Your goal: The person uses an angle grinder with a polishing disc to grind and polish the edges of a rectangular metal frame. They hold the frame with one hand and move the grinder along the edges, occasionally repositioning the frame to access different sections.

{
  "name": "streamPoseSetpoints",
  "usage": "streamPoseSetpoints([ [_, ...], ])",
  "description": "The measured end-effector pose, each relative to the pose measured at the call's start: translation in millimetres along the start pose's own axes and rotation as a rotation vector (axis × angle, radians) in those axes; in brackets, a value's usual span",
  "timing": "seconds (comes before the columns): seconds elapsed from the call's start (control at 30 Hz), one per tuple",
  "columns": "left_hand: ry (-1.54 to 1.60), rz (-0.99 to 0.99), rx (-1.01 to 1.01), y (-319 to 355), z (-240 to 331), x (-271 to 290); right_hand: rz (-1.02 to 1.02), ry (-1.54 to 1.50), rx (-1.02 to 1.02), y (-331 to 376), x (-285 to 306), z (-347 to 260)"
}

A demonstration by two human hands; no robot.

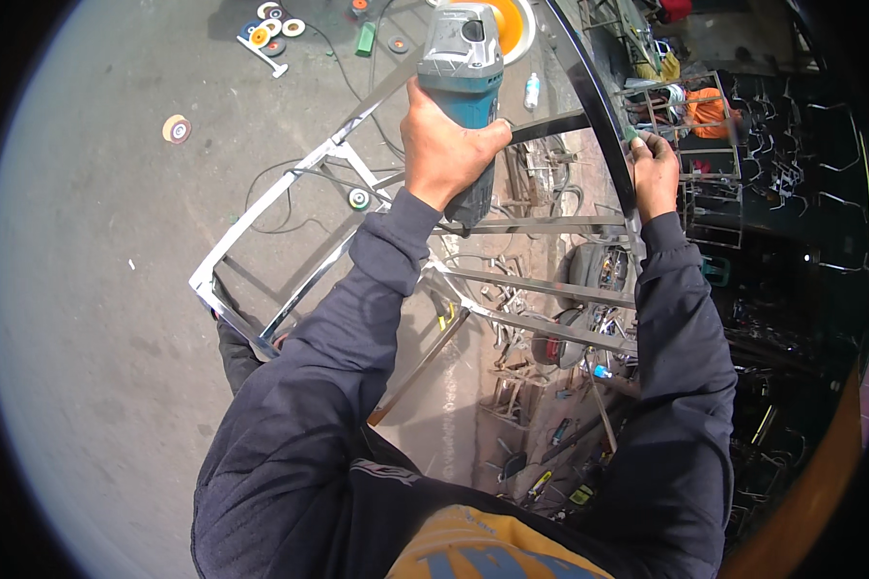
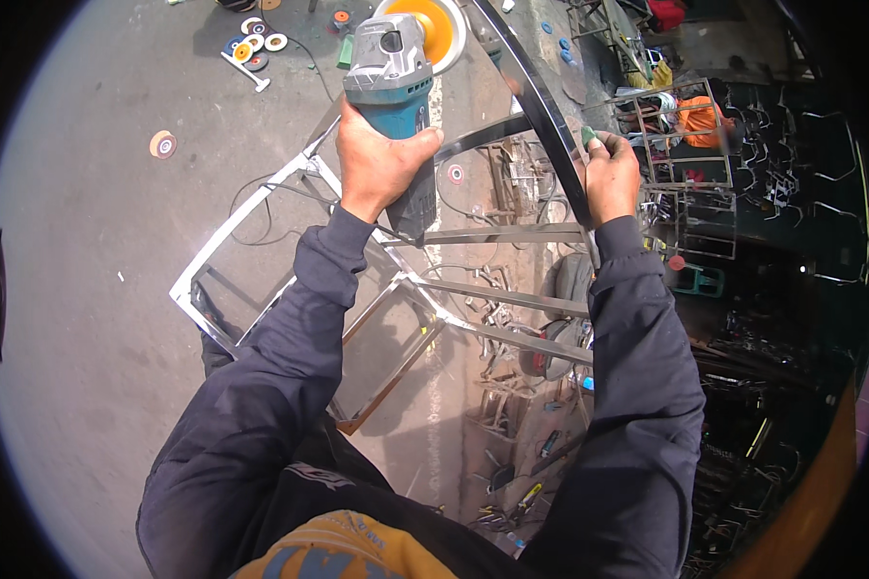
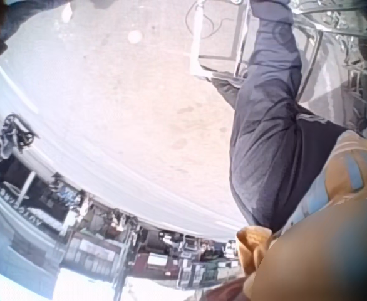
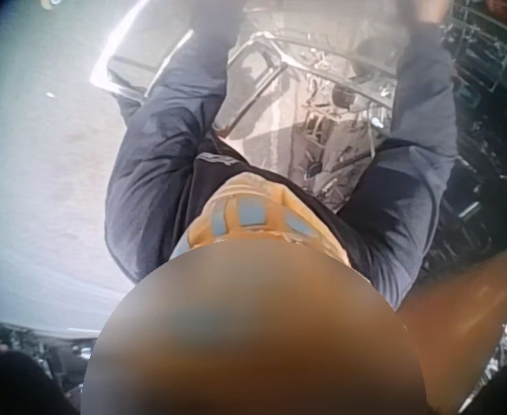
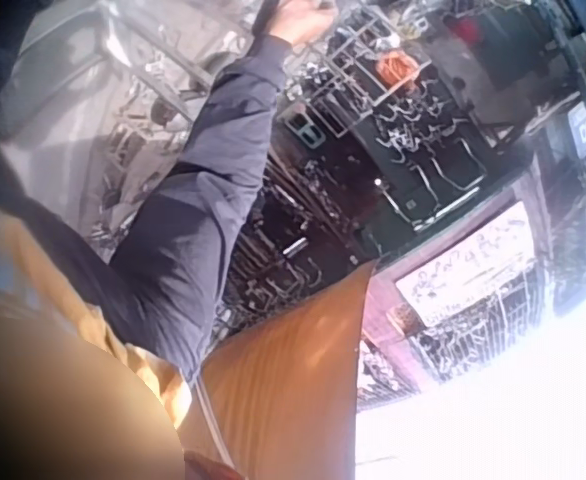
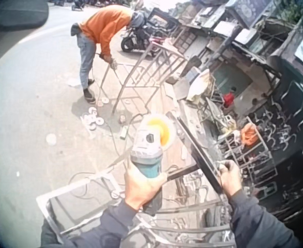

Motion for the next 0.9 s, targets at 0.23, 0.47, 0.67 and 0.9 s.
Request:
streamPoseSetpoints([
  [0.23, -0.005, -0.005, -0.005, 2, -8, 6, 0.014, 0.048, 0.015, -1, 2, -4],
  [0.47, -0.061, -0.032, 0.046, 6, -18, 14, 0.035, 0.07, 0.02, -5, 3, 0],
  [0.67, -0.17, -0.028, -0.001, -11, -3, 16, 0.053, 0.109, 0.008, -3, 3, -4],
  [0.9, -0.202, 0.021, -0.104, -36, 19, 23, 0.064, 0.122, 0.025, -1, 2, -10],
])
Point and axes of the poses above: each hand's wrist, its own y-axis away from the middle knuckle, its own x-axis out of the back of the hand, z = x × y, the point moved 9 cm from there along -y, towards the middle knuckle, and after that the axes turned 12 degrees about -y, right-handed, at the moved point
